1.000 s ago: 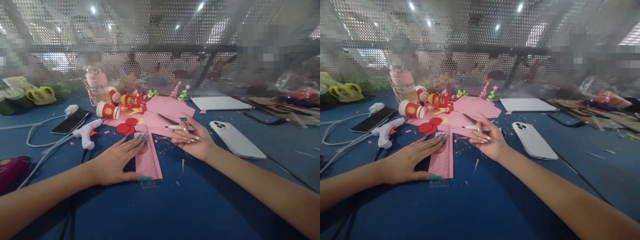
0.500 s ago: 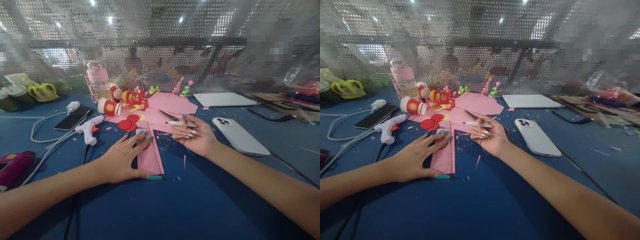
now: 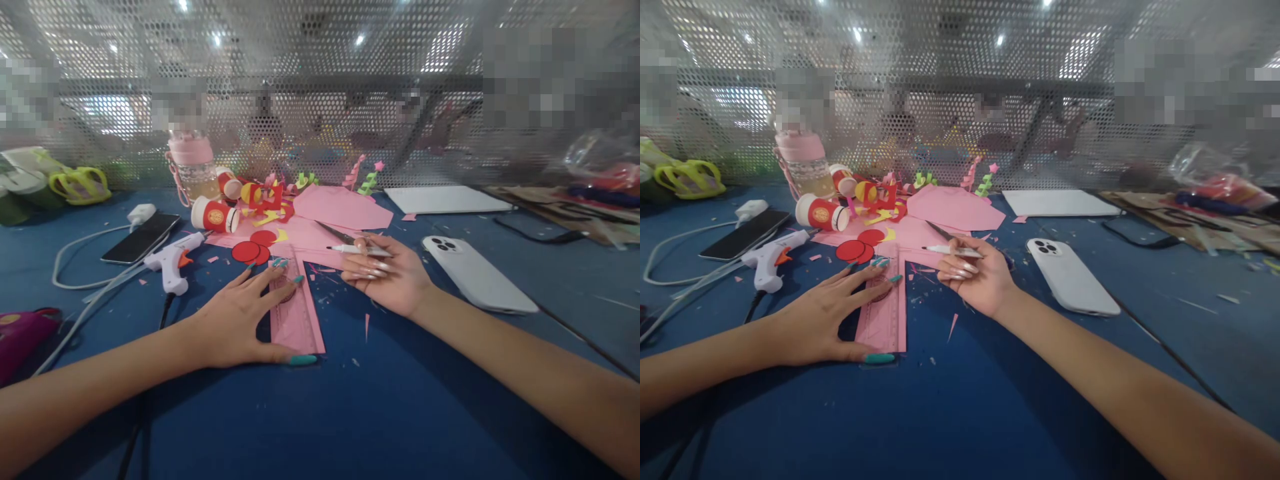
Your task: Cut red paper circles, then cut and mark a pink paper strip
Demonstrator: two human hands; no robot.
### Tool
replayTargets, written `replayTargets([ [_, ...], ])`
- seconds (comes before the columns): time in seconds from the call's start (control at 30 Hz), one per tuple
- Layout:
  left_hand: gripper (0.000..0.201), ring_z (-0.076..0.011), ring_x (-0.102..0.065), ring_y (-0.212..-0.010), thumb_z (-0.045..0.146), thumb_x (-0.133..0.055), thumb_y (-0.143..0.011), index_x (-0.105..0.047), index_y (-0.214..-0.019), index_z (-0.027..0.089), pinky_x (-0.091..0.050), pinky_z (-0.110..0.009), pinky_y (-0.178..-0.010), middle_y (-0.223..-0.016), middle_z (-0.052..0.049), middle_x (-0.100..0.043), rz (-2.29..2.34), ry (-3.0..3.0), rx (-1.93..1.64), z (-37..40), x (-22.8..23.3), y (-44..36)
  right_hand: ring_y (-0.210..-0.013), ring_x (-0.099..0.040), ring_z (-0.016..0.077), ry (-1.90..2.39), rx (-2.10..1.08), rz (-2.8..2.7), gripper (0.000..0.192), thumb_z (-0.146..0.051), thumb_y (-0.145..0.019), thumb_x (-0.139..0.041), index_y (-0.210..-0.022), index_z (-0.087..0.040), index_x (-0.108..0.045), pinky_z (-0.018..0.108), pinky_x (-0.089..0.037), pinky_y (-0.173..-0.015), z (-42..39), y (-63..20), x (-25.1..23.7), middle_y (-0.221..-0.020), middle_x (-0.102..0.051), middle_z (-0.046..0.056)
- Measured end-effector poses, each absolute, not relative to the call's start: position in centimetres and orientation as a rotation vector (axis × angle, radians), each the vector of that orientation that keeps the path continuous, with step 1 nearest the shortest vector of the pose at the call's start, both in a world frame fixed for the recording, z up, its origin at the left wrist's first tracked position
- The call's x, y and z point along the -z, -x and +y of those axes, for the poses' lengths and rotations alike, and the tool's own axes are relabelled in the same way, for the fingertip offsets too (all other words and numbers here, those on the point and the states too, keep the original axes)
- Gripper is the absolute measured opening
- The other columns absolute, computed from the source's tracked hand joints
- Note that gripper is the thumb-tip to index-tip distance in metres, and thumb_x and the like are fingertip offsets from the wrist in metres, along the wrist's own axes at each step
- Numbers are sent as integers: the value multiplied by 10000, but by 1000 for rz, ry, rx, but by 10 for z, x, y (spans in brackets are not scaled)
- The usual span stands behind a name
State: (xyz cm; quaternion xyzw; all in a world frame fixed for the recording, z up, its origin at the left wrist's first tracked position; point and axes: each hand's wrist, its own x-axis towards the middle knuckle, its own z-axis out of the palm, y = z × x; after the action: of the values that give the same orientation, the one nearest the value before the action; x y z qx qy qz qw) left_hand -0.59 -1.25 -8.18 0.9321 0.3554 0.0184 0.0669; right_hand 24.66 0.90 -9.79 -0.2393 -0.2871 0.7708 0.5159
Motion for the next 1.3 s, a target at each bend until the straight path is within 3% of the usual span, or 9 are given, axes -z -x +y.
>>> replayTargets([
  [0.27, 972, -323, -237, -1397, 799, -395, -717, -243, -1468, 199, -165, -510, -1131, -1529, -155, -245, 1071, -2810, -47, -13, 83, 5, -421, -185, 73, 597, -1842, -685, 295, -196, -828, -471, -550, -165, -565, 171, -330, -463, 9, -248, 98, -433, -201, -74],
  [0.67, 1026, -341, -179, -1410, 823, -436, -660, -280, -1456, 196, -109, -506, -1141, -1553, -134, -157, 1039, -2776, -18, -11, 82, 6, -427, -193, 75, 582, -1837, -743, 253, -196, -811, -507, -567, -170, -567, 179, -319, -469, 9, -249, 99, -444, -192, -73],
  [1.3, 1015, -318, -191, -1410, 796, -467, -675, -248, -1463, 194, -94, -520, -1142, -1536, -123, -208, 1034, -2734, -33, -11, 81, 6, -428, -180, 85, 599, -1820, -756, 257, -214, -815, -517, -562, -185, -556, 216, -317, -470, 9, -249, 99, -455, -186, -77],
])
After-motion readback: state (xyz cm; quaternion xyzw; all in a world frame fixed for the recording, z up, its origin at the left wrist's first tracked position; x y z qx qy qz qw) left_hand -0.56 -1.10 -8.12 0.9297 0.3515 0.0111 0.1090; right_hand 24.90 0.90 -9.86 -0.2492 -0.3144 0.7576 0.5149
